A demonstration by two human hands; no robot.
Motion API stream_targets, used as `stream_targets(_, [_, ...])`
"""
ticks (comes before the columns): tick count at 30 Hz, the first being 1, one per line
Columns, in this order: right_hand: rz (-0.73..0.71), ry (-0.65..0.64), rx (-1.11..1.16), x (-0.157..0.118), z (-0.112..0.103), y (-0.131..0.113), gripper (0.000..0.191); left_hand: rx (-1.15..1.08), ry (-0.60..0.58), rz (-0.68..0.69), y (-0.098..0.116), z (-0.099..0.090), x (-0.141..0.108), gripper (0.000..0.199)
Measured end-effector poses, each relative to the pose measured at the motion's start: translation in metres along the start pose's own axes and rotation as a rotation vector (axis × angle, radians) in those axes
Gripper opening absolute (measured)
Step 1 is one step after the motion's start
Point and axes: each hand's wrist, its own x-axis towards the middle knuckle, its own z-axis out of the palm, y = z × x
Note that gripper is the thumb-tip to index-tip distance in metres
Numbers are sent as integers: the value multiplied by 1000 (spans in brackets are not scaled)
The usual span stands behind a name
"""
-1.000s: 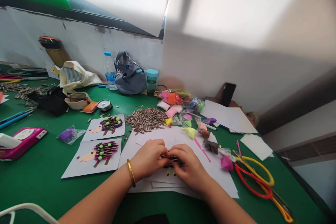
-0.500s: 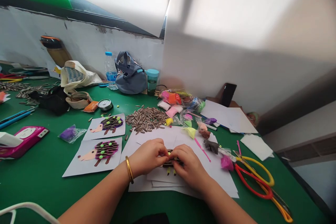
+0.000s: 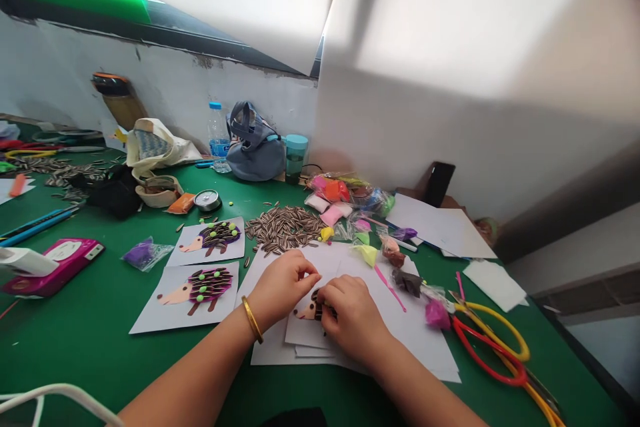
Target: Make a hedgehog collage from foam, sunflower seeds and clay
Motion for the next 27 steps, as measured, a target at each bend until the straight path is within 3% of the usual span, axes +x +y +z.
stream_targets(15, [36,2,33,2,-5,3,13,-30,11,-1,-6,5,4,17])
stream_targets(27, [161,25,226,-6,-26,27,22,-51,-16,-4,-6,5,3,14])
